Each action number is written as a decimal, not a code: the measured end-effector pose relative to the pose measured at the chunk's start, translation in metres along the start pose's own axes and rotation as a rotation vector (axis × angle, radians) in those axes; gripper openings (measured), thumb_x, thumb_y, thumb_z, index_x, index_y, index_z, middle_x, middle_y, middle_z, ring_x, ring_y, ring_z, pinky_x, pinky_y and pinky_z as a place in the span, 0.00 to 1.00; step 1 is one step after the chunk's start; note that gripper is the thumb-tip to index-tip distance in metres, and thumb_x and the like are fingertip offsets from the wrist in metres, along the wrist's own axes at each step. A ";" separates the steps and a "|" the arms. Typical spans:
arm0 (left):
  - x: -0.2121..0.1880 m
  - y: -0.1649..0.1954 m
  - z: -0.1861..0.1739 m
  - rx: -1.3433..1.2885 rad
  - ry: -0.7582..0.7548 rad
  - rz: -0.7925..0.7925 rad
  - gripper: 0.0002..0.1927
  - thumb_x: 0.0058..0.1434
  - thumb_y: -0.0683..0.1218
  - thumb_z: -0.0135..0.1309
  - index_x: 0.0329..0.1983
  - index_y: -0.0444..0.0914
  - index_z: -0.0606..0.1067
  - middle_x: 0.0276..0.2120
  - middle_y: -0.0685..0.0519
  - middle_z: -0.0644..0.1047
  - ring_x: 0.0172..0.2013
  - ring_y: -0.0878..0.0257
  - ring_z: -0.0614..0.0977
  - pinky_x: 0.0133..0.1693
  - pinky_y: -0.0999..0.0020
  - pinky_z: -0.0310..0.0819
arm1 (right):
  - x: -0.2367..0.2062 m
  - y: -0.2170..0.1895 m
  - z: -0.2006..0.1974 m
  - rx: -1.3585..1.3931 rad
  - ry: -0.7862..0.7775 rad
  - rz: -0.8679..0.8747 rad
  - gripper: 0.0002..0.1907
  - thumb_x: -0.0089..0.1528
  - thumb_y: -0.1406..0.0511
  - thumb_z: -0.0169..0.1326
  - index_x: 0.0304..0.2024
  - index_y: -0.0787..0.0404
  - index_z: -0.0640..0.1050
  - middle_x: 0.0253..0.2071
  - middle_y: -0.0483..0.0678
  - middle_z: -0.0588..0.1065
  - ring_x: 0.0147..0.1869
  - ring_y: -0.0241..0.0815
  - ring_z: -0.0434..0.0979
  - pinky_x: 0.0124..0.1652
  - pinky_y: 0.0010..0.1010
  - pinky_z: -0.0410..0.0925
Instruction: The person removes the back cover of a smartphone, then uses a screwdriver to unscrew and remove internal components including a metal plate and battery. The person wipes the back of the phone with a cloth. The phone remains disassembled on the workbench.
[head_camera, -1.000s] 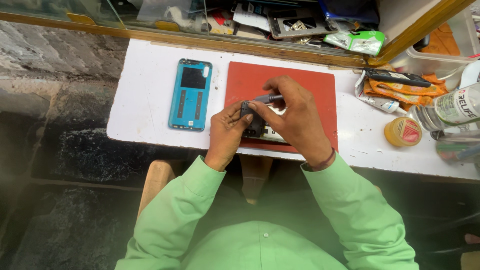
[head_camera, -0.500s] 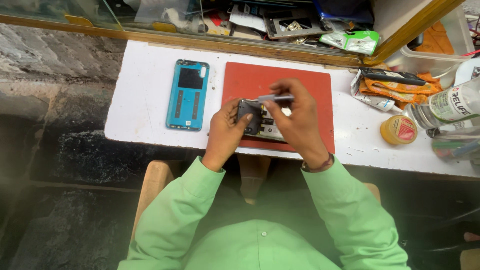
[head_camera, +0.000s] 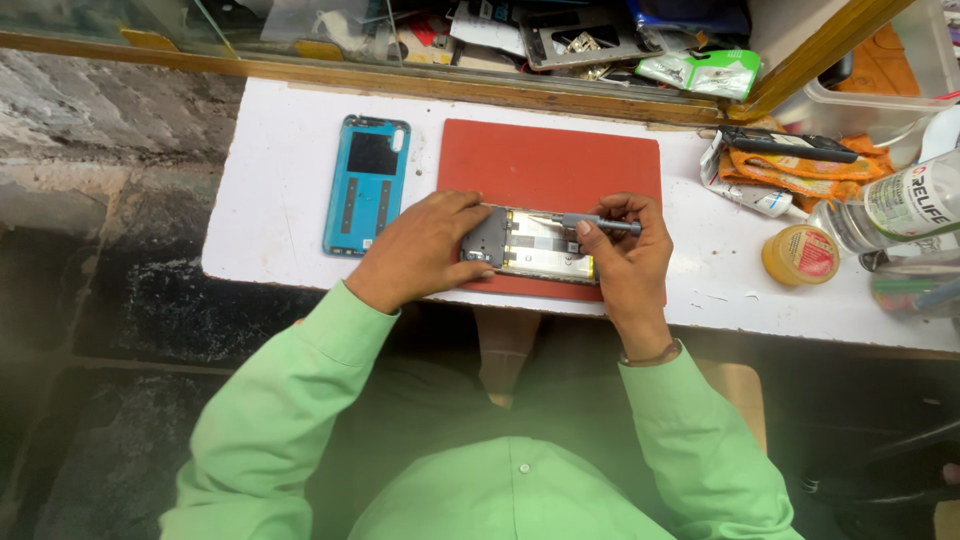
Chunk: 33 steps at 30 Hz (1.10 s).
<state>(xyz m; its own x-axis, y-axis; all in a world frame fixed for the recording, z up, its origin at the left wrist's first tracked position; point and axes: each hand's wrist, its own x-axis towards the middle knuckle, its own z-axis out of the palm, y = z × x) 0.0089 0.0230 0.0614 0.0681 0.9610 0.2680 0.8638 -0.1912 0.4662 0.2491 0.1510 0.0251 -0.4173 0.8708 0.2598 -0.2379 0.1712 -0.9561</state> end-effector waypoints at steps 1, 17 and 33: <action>0.002 -0.005 0.000 0.009 -0.030 0.025 0.37 0.52 0.56 0.67 0.60 0.31 0.73 0.61 0.38 0.72 0.61 0.43 0.72 0.61 0.53 0.65 | 0.000 0.000 0.000 -0.008 0.001 -0.009 0.15 0.64 0.76 0.60 0.51 0.65 0.72 0.43 0.47 0.74 0.44 0.31 0.74 0.43 0.23 0.73; 0.033 -0.003 -0.016 0.423 -0.446 0.324 0.44 0.53 0.44 0.54 0.72 0.25 0.54 0.32 0.37 0.76 0.34 0.44 0.81 0.39 0.55 0.78 | -0.006 0.000 0.004 -0.110 -0.007 -0.058 0.15 0.66 0.74 0.59 0.52 0.64 0.70 0.46 0.47 0.73 0.48 0.31 0.75 0.47 0.23 0.74; 0.030 -0.009 -0.021 0.027 -0.312 -0.132 0.31 0.65 0.42 0.47 0.73 0.47 0.60 0.41 0.44 0.80 0.39 0.46 0.82 0.39 0.51 0.77 | -0.007 0.002 0.005 -0.134 -0.013 -0.079 0.17 0.66 0.74 0.59 0.54 0.63 0.70 0.46 0.47 0.74 0.47 0.32 0.75 0.45 0.23 0.74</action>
<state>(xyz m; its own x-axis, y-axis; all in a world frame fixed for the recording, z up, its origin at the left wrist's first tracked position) -0.0073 0.0491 0.0828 0.1006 0.9928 -0.0657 0.8878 -0.0598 0.4564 0.2473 0.1429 0.0216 -0.4135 0.8463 0.3358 -0.1517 0.2996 -0.9419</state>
